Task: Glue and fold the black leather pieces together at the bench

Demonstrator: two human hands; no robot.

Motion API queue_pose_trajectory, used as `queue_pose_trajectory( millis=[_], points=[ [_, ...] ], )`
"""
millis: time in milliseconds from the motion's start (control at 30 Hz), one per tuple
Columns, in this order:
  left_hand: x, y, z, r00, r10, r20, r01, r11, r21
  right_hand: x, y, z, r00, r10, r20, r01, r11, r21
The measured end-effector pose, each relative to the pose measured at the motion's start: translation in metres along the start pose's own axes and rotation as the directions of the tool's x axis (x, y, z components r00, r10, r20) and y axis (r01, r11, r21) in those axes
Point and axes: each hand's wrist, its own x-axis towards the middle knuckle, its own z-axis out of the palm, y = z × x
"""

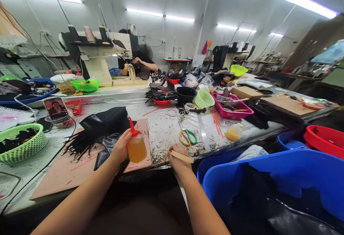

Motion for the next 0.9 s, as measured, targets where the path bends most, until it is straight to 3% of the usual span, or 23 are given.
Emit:
queue_pose_trajectory(
  millis=[167, 333, 367, 433, 500, 567, 633, 667, 733, 900],
  points=[
    [0.025, -0.011, -0.011, 0.986, 0.137, -0.098, -0.111, 0.966, 0.235, -0.028, 0.001, -0.018, 0.99, 0.032, 0.135, -0.035, 0.999, 0.019],
    [-0.007, -0.009, 0.005, 0.942, 0.313, -0.12, -0.247, 0.89, 0.384, -0.043, -0.009, -0.026, 0.978, 0.035, 0.204, -0.055, 0.994, 0.093],
    [-0.017, -0.008, 0.011, 0.937, 0.346, -0.048, -0.292, 0.852, 0.434, -0.044, -0.011, -0.028, 0.978, 0.033, 0.206, -0.056, 0.993, 0.108],
    [-0.034, -0.009, 0.023, 0.887, 0.36, 0.288, -0.461, 0.667, 0.586, -0.047, -0.016, -0.033, 0.979, 0.025, 0.204, -0.054, 0.989, 0.136],
    [-0.045, -0.012, 0.032, 0.771, 0.325, 0.547, -0.635, 0.445, 0.631, -0.05, -0.021, -0.037, 0.981, 0.023, 0.195, -0.055, 0.985, 0.162],
    [-0.048, -0.016, 0.037, 0.664, 0.328, 0.672, -0.747, 0.322, 0.581, -0.052, -0.026, -0.042, 0.983, 0.026, 0.184, -0.062, 0.98, 0.191],
    [-0.046, -0.018, 0.039, 0.59, 0.334, 0.735, -0.804, 0.32, 0.501, -0.052, -0.029, -0.047, 0.985, 0.035, 0.167, -0.073, 0.972, 0.224],
    [-0.044, -0.019, 0.039, 0.581, 0.338, 0.74, -0.809, 0.339, 0.48, -0.052, -0.03, -0.049, 0.987, 0.043, 0.153, -0.079, 0.968, 0.237],
    [-0.04, -0.019, 0.039, 0.6, 0.29, 0.745, -0.787, 0.38, 0.486, -0.052, -0.029, -0.05, 0.993, 0.055, 0.1, -0.082, 0.955, 0.284],
    [-0.042, -0.02, 0.043, 0.568, 0.252, 0.784, -0.794, 0.418, 0.441, -0.063, -0.03, -0.035, 0.993, 0.049, -0.109, 0.01, 0.874, 0.486]
  ],
)
